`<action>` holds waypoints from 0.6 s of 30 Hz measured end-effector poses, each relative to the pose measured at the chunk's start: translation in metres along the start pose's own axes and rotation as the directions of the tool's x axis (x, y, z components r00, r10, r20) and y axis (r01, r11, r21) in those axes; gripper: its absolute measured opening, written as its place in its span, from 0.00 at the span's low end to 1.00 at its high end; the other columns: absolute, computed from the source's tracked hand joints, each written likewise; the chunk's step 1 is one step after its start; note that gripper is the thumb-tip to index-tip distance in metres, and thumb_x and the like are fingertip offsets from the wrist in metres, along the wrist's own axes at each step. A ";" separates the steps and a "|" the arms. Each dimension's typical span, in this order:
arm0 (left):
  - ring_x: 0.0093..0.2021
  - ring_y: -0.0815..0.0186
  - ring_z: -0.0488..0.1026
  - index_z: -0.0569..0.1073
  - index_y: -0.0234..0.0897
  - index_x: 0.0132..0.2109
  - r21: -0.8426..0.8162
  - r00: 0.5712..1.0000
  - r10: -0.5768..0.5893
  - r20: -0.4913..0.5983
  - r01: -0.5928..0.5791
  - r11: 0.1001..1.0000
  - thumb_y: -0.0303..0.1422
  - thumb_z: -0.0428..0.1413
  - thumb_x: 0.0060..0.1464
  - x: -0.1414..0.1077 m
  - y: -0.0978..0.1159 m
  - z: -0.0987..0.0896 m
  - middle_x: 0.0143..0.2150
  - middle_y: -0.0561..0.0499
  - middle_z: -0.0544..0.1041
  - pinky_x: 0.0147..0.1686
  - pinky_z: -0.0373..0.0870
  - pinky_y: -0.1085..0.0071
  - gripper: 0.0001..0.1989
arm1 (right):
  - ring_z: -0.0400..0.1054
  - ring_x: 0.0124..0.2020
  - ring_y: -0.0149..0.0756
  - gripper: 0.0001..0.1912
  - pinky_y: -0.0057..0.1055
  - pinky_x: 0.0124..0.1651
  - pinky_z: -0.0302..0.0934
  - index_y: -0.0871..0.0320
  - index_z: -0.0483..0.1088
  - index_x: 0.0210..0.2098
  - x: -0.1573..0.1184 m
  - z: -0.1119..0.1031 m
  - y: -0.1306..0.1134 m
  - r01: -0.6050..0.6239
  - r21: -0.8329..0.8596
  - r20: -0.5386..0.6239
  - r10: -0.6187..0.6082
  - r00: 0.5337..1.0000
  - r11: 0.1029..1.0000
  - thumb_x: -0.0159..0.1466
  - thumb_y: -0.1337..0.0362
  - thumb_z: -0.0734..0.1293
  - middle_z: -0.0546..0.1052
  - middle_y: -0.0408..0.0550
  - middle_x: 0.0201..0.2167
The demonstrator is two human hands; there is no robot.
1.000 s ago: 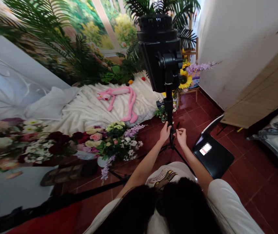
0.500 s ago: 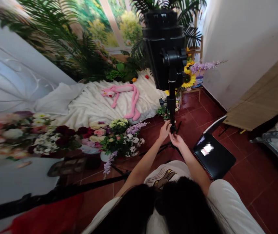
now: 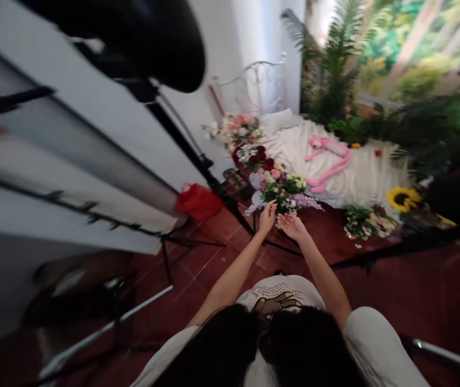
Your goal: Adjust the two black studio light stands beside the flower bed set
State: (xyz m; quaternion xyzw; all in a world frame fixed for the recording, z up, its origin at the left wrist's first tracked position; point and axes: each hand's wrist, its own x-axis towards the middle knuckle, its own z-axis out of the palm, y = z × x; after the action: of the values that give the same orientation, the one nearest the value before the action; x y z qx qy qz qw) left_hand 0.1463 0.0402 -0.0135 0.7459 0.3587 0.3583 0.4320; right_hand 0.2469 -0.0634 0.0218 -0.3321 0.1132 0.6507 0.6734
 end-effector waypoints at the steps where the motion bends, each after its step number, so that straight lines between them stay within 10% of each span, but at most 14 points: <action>1: 0.44 0.66 0.74 0.66 0.42 0.55 0.024 0.998 -0.024 -0.060 0.025 0.999 0.46 0.41 0.61 -0.002 -0.008 -0.019 0.48 0.47 0.76 0.46 0.70 0.69 0.22 | 0.75 0.38 0.34 0.09 0.30 0.41 0.72 0.61 0.67 0.33 0.010 0.014 0.011 -0.046 -0.045 0.021 0.047 0.999 0.998 0.64 0.72 0.56 0.79 0.53 0.33; 7: 0.46 0.67 0.73 0.68 0.42 0.53 0.062 0.940 -0.097 -0.326 0.124 0.990 0.44 0.41 0.62 -0.025 -0.038 -0.098 0.50 0.48 0.74 0.47 0.69 0.69 0.20 | 0.75 0.37 0.32 0.07 0.30 0.42 0.71 0.60 0.67 0.35 0.049 0.066 0.060 -0.233 -0.265 0.079 0.262 0.962 0.935 0.63 0.72 0.58 0.78 0.49 0.32; 18: 0.55 0.64 0.67 0.62 0.36 0.56 0.055 0.799 -0.064 -0.598 0.120 0.991 0.46 0.44 0.60 0.006 -0.032 -0.135 0.55 0.41 0.69 0.57 0.62 0.66 0.24 | 0.68 0.19 0.30 0.06 0.29 0.31 0.70 0.61 0.67 0.36 0.134 0.172 0.030 -0.080 -0.836 0.063 0.239 0.969 0.543 0.66 0.65 0.61 0.75 0.46 0.20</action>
State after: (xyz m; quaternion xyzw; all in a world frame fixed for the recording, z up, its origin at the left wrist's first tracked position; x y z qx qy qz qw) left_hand 0.0274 0.1091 0.0092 0.5962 0.5277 0.5361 0.2805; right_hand 0.1878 0.1443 0.0641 -0.5407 -0.2332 0.7117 0.3831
